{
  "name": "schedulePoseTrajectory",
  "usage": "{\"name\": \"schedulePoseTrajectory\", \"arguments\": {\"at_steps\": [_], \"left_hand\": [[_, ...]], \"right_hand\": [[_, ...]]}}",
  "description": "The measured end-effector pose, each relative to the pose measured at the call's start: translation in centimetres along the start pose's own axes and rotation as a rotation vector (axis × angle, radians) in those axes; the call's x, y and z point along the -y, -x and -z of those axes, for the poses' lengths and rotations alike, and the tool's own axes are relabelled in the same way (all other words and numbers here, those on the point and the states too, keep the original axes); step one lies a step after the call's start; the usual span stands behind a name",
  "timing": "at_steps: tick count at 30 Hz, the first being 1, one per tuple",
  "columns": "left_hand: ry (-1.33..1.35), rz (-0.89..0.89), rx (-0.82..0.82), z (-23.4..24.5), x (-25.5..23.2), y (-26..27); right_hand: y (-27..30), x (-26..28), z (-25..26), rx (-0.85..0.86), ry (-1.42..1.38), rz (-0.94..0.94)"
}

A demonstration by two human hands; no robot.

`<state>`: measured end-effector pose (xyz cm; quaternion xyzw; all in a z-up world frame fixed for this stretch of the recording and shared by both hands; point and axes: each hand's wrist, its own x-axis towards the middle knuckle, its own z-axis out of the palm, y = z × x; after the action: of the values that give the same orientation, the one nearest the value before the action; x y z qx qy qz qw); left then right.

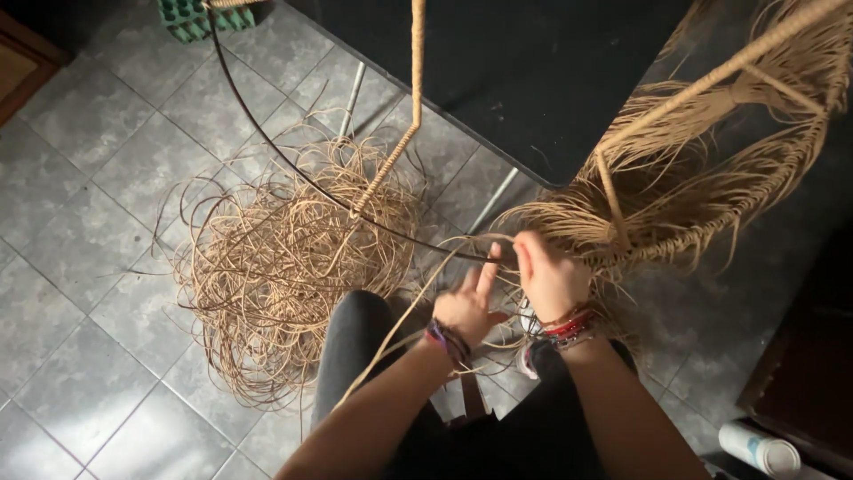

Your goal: Weaving natural fiber strands around a metal frame to construct furniture

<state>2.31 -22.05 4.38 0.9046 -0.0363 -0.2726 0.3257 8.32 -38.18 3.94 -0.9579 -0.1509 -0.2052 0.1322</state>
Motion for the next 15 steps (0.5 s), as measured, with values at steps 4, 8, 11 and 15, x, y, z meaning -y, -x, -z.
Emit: {"name": "schedulePoseTrajectory", "arguments": {"at_steps": [4, 8, 11, 15], "left_hand": [[-0.199, -0.114, -0.407, -5.1, 3.3, -5.7], [0.017, 0.113, -0.232, -6.7, 3.9, -7.6], [0.308, -0.182, -0.188, -5.7, 3.6, -2.7], [0.044, -0.543, -0.207, -5.7, 2.9, 1.5]], "right_hand": [[0.8, -0.3, -0.7, 0.098, 0.033, 0.043], [3.9, 3.4, 2.8, -0.028, -0.712, -0.151], [7.7, 3.3, 3.4, 0.164, -0.948, -0.707], [8.8, 1.3, 4.1, 0.338, -0.950, -0.530]]}}
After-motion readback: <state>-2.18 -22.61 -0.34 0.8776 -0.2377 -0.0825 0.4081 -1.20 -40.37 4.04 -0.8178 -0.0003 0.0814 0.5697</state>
